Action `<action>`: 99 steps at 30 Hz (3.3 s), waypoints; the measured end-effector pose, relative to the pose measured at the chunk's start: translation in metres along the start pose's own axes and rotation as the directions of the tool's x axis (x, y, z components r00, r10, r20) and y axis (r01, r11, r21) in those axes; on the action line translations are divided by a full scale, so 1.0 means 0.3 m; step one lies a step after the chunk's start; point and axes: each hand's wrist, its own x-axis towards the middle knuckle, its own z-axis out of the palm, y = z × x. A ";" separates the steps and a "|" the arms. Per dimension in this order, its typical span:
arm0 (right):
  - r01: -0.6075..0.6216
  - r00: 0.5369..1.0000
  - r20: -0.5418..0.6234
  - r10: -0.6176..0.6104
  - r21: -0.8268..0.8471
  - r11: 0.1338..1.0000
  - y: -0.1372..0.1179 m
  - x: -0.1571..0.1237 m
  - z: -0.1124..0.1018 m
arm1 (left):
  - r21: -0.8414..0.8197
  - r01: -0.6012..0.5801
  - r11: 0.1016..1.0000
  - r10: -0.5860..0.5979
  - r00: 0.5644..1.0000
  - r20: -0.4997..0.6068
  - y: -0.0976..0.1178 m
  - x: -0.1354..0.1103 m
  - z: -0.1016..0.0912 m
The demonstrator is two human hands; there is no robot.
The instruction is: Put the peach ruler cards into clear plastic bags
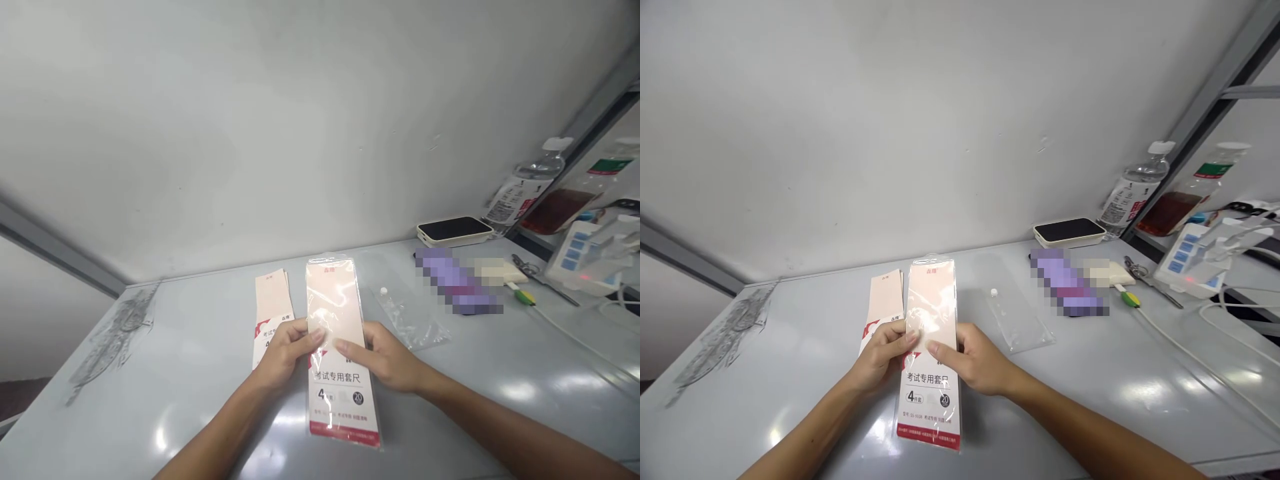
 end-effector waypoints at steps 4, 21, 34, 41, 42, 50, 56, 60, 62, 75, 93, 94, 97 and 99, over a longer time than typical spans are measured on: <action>-0.009 1.000 -0.009 0.009 -0.039 0.999 0.005 -0.002 0.001 | 0.062 0.032 0.998 -0.031 0.999 -0.016 0.001 -0.001 -0.003; -0.207 0.952 -0.297 0.078 -0.434 0.877 0.032 0.033 -0.066 | 0.891 0.270 0.365 0.372 0.835 -0.405 0.004 0.006 -0.064; -0.521 0.832 -0.534 -0.150 -0.846 0.117 -0.008 0.036 -0.182 | 0.769 0.638 -0.029 0.257 0.749 -0.611 0.085 -0.013 -0.155; -0.554 0.832 -0.553 -0.053 -0.833 -0.005 0.042 0.039 -0.258 | 0.751 0.660 0.027 0.065 0.748 -0.660 0.084 -0.003 -0.193; -0.549 0.835 -0.549 -0.037 -0.836 0.005 0.046 0.040 -0.259 | 0.758 0.651 0.044 0.057 0.756 -0.652 0.082 -0.003 -0.196; -0.530 0.842 -0.538 -0.022 -0.835 0.146 0.027 0.040 -0.268 | 0.775 0.601 0.196 0.047 0.784 -0.619 0.080 -0.007 -0.209; -0.542 0.804 -0.592 -0.058 -0.770 0.337 0.003 0.030 -0.268 | 0.721 0.468 0.511 0.050 0.821 -0.569 0.083 0.003 -0.191; -0.557 0.778 -0.625 -0.055 -0.728 0.400 0.013 0.030 -0.290 | 0.605 0.338 0.721 0.046 0.848 -0.528 0.087 0.005 -0.152; -0.556 0.776 -0.628 -0.049 -0.719 0.418 0.018 0.032 -0.303 | 0.600 0.319 0.734 0.079 0.837 -0.542 0.086 0.007 -0.138; -0.555 0.792 -0.607 -0.064 -0.760 0.339 -0.016 0.019 -0.319 | 0.586 0.107 0.803 0.254 0.828 -0.500 0.067 0.015 -0.090; 0.054 0.822 -0.475 -0.313 -0.483 0.874 -0.073 -0.009 -0.081 | 0.851 -0.078 0.519 0.587 0.757 -0.288 0.005 -0.001 -0.040; 0.071 0.838 -0.451 -0.308 -0.470 0.880 -0.067 -0.010 -0.053 | 0.867 -0.095 0.488 0.592 0.767 -0.249 -0.003 -0.003 -0.032; 0.136 0.881 -0.364 -0.302 -0.416 0.899 -0.046 -0.013 0.005 | 0.901 -0.174 0.398 0.604 0.789 -0.115 -0.026 -0.010 -0.006; 0.184 0.899 -0.310 -0.309 -0.374 0.909 -0.034 -0.015 0.022 | 0.916 -0.209 0.342 0.623 0.780 -0.054 -0.036 -0.014 0.008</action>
